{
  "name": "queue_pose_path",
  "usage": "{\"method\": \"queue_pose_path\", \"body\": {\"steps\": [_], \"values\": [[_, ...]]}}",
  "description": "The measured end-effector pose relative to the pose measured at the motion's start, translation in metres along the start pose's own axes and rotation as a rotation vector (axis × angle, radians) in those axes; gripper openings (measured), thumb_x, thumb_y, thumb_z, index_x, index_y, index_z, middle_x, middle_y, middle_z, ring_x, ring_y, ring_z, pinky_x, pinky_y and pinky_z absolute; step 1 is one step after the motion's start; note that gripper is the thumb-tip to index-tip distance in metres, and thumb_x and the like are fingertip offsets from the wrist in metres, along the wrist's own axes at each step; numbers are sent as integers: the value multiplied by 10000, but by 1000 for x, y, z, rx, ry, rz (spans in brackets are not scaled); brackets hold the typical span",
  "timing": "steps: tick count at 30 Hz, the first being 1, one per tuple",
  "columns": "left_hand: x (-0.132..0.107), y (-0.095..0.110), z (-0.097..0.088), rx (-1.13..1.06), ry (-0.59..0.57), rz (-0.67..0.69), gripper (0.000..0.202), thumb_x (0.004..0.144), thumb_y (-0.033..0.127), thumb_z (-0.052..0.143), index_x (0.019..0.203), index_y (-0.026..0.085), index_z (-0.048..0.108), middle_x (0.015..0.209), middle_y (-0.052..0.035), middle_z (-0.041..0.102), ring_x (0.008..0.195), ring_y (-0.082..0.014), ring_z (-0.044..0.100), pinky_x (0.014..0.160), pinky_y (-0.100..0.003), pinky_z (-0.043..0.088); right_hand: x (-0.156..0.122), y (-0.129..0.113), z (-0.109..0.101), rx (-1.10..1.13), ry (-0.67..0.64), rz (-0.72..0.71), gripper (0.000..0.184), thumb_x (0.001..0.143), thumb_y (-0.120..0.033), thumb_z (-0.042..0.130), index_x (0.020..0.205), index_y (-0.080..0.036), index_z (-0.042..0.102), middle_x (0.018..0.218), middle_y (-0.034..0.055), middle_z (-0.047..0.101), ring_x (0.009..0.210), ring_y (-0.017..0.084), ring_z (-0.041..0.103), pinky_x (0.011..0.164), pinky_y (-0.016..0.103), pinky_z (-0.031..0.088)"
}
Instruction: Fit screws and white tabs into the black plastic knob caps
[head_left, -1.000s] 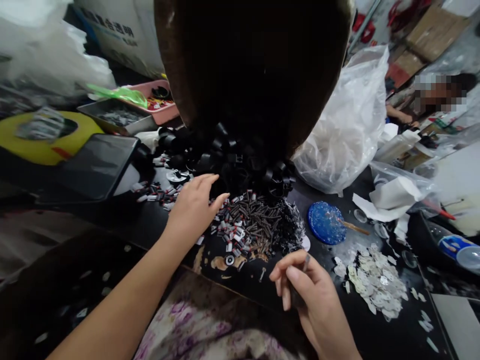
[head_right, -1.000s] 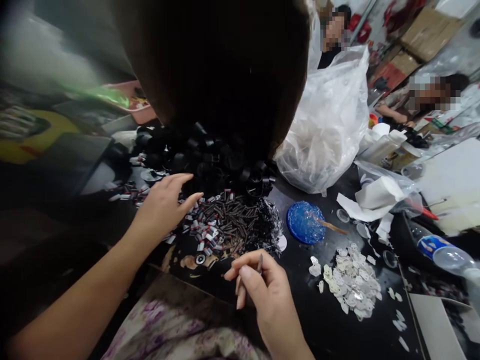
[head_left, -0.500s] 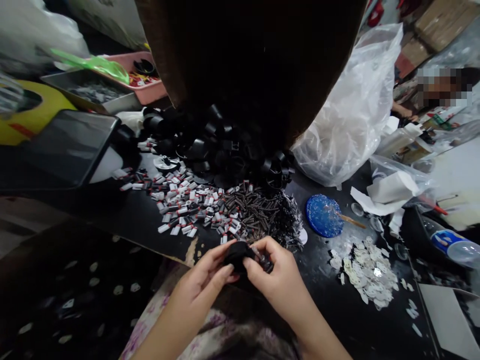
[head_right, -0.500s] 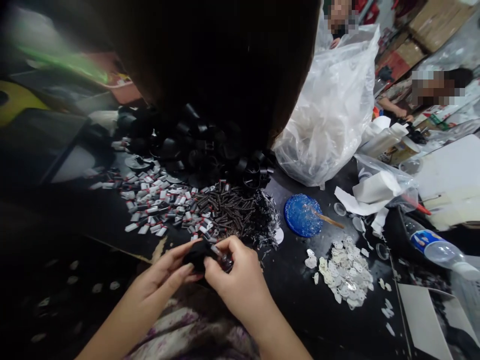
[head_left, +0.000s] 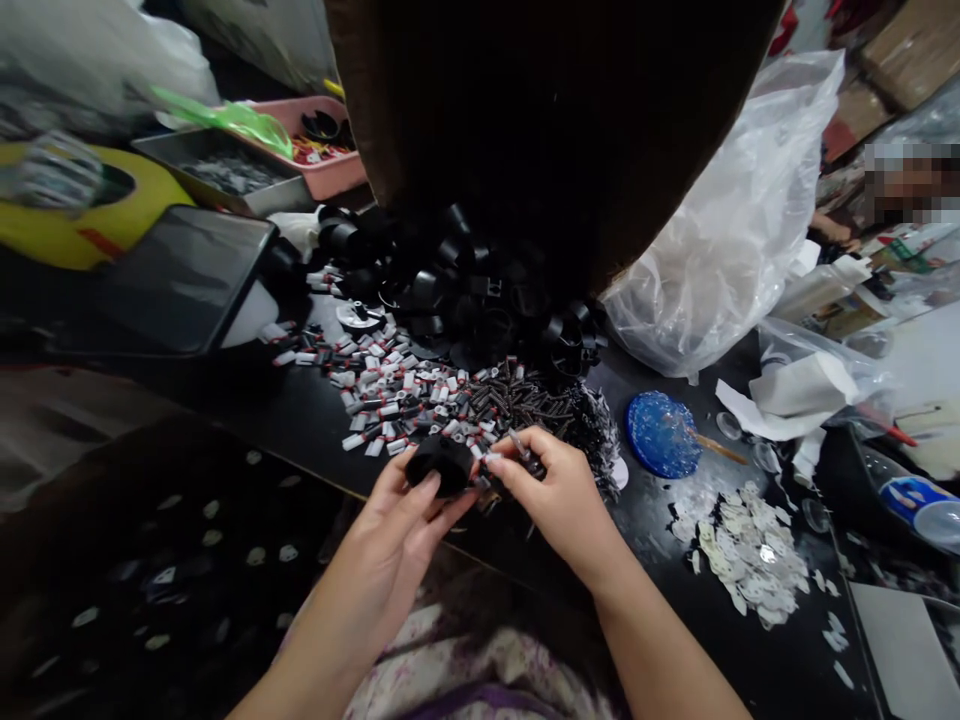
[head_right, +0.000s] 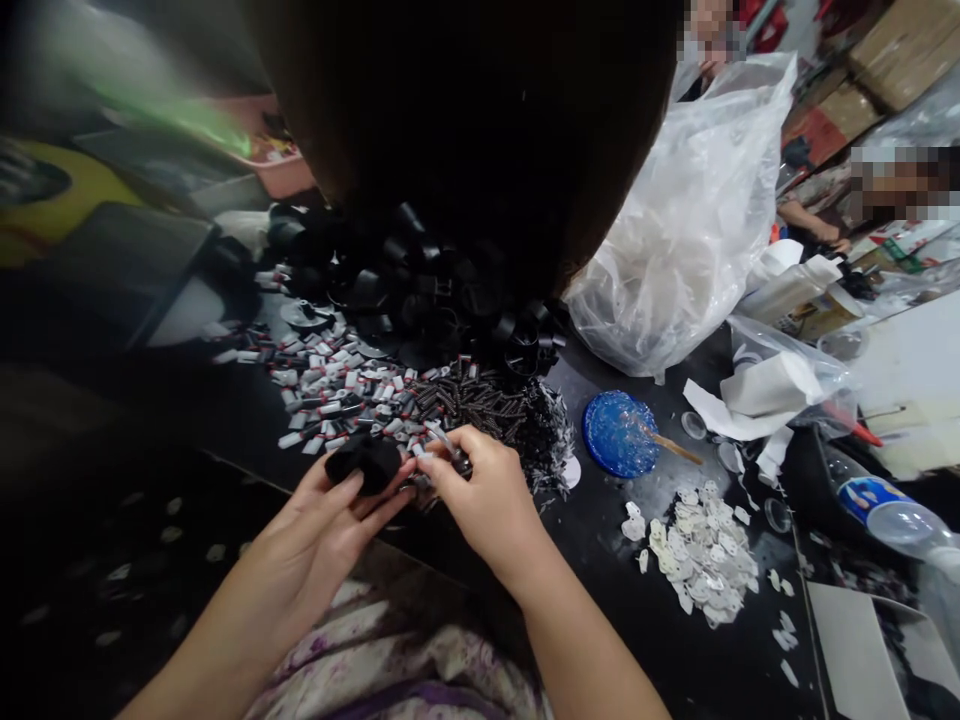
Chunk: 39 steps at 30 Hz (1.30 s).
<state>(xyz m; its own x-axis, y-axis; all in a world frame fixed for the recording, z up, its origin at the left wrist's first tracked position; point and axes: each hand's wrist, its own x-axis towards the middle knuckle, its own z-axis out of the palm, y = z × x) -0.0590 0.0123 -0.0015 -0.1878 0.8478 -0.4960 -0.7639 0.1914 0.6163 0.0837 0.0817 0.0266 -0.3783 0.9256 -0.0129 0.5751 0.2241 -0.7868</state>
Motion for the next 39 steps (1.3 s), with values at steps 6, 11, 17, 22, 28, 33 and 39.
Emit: {"method": "queue_pose_path", "body": {"steps": [6, 11, 17, 22, 28, 33, 39], "values": [[-2, -8, 9, 4, -62, -26, 231, 814, 292, 745, 1034, 251, 687, 1104, -37, 728, 1033, -212, 665, 976, -377, 534, -18, 0, 0, -75, 74, -23, 37, 885, -202, 682, 851, -199, 695, 866, -2, 730, 838, 162, 640, 785, 294, 401], [5, -14, 10, -17, 2, 26, 185, 803, 270, 760, 975, 275, 694, 1100, 8, 709, 1064, -203, 651, 1022, -383, 501, 10, 15, -10, -446, 137, -39, 142, 943, -218, 600, 1059, -205, 679, 1028, 52, 717, 963, 210, 646, 841, 355, 370], [5, -18, 11, -5, -47, 5, 180, 864, 267, 693, 1042, 256, 675, 1147, -12, 688, 1047, -203, 650, 997, -374, 524, 33, 21, -19, -587, 95, -22, 103, 905, -186, 569, 948, -170, 661, 971, 89, 698, 911, 255, 637, 845, 395, 370], [8, -14, 18, -95, -67, 28, 167, 865, 233, 683, 1033, 236, 688, 1123, -41, 718, 1026, -215, 680, 950, -359, 558, 15, 16, -21, -454, 94, -6, 47, 887, -194, 595, 930, -204, 610, 926, 5, 712, 869, 179, 645, 832, 313, 389], [26, -10, 43, -252, -47, -46, 76, 883, 164, 624, 923, 171, 688, 1032, -87, 741, 997, -239, 703, 938, -403, 568, -4, 18, -15, -330, 85, -84, 51, 832, -156, 601, 863, -196, 600, 845, 11, 675, 799, 186, 603, 801, 319, 381], [29, -16, 45, -208, -71, -13, 108, 864, 179, 664, 963, 194, 704, 1014, -64, 755, 992, -220, 706, 967, -404, 550, -13, 16, -18, 5, 185, 56, 44, 835, -218, 603, 871, -199, 621, 799, -1, 665, 736, 162, 580, 724, 280, 424], [9, -19, 39, -115, -126, -61, 201, 813, 253, 747, 1007, 202, 734, 1042, -69, 770, 963, -211, 714, 947, -356, 563, -24, 6, -29, 332, 269, 131, 104, 845, -300, 649, 875, -204, 678, 788, -20, 642, 674, 121, 560, 631, 235, 432]]}}
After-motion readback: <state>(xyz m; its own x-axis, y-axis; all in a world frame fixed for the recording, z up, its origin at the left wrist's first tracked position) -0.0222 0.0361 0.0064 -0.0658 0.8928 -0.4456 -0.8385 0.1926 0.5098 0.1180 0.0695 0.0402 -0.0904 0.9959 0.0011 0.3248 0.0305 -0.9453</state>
